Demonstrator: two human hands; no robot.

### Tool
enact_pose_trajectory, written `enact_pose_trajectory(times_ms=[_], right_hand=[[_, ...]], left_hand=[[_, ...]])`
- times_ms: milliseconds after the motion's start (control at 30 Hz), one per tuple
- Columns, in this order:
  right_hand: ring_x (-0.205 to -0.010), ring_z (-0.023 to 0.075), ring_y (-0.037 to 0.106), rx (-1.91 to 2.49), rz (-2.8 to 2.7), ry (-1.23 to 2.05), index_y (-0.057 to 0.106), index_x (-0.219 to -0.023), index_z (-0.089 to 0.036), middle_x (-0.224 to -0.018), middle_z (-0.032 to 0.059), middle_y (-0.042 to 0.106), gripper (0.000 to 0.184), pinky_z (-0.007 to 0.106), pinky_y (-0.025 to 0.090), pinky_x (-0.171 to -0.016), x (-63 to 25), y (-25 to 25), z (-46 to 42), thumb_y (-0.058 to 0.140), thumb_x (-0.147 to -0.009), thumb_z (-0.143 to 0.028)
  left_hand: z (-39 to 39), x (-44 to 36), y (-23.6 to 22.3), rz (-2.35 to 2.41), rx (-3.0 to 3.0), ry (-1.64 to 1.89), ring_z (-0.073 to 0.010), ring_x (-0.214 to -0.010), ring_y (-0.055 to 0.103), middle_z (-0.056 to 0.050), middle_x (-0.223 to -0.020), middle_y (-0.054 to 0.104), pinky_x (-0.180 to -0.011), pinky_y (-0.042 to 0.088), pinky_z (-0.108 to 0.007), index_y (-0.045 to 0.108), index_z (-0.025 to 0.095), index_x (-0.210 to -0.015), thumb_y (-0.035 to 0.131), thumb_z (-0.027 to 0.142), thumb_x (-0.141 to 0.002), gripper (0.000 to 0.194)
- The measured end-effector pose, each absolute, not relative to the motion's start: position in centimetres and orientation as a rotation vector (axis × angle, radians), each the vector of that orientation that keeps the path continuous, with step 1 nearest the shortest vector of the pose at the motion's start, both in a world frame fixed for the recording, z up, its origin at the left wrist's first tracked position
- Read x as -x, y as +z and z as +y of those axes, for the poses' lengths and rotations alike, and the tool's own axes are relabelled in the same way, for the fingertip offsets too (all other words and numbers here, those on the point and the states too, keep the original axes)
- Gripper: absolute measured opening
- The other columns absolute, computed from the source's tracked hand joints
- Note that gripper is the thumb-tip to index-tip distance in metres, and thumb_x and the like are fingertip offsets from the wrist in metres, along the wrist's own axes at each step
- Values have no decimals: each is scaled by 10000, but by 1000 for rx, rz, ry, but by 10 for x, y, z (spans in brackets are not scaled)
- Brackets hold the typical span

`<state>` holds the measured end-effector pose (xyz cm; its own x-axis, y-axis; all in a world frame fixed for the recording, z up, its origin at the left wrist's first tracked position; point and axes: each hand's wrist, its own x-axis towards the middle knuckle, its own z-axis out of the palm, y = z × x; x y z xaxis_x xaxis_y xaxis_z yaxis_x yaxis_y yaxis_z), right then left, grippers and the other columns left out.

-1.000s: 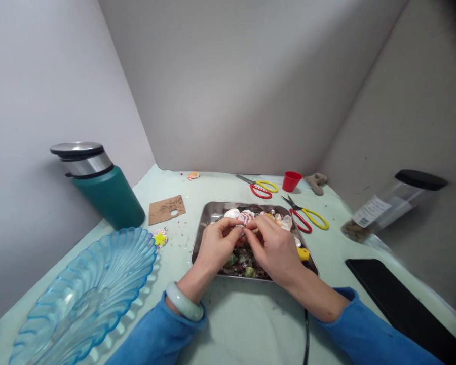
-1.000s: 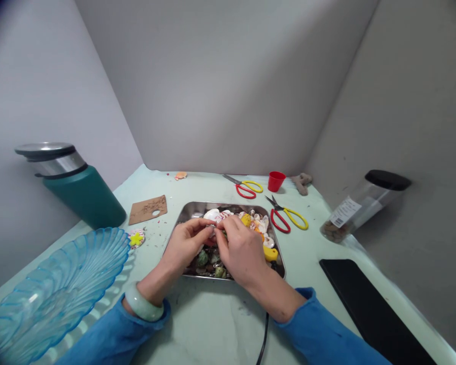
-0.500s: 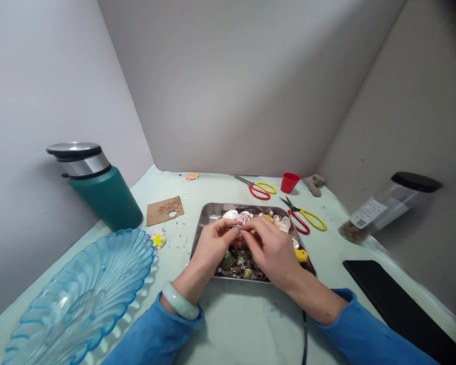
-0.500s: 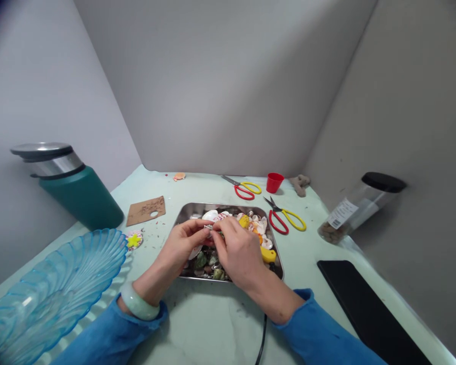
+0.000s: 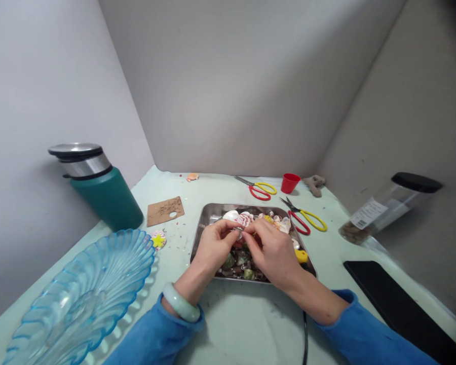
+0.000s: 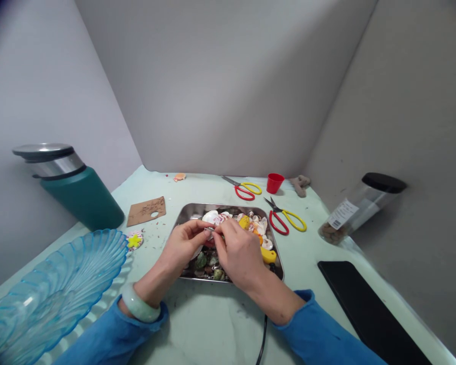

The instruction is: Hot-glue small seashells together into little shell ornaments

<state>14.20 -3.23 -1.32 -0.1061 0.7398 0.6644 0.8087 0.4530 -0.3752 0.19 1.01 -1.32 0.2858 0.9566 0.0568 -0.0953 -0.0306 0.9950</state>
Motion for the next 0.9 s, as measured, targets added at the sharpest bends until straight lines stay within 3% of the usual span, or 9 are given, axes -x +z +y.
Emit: enact_pose_trajectory(times_ms=[300, 567, 900], right_hand=[[-657, 159, 556, 1395, -1818, -123, 547, -809, -175, -780, 42, 583, 118, 280, 421, -629, -142, -15, -34, 482, -901, -210], [-693, 171, 571, 1326, -1853, -110, 560, -865, -183, -808, 50, 603, 95, 291, 429, -655, -142, -13, -34, 470, -891, -169], [-680, 163, 573, 1279, -1843, -65, 563, -812, -193, -765, 34, 609, 134, 290, 436, -671, -143, -14, -33, 475, -910, -172]], left_hand=[[7, -4, -9, 922, -1364, 1070, -164, -715, 625, -54, -818, 705, -707, 492, -275, 687, 152, -828, 651, 230, -712, 145], [7, -6, -7, 837, -1204, 1123, -131, -675, 602, -12, -730, 654, -668, 485, -251, 617, 154, -753, 697, 229, -664, 141], [7, -5, -6, 806, -1178, 1088, -122, -663, 599, -16, -728, 658, -682, 495, -261, 630, 135, -808, 701, 220, -670, 177]])
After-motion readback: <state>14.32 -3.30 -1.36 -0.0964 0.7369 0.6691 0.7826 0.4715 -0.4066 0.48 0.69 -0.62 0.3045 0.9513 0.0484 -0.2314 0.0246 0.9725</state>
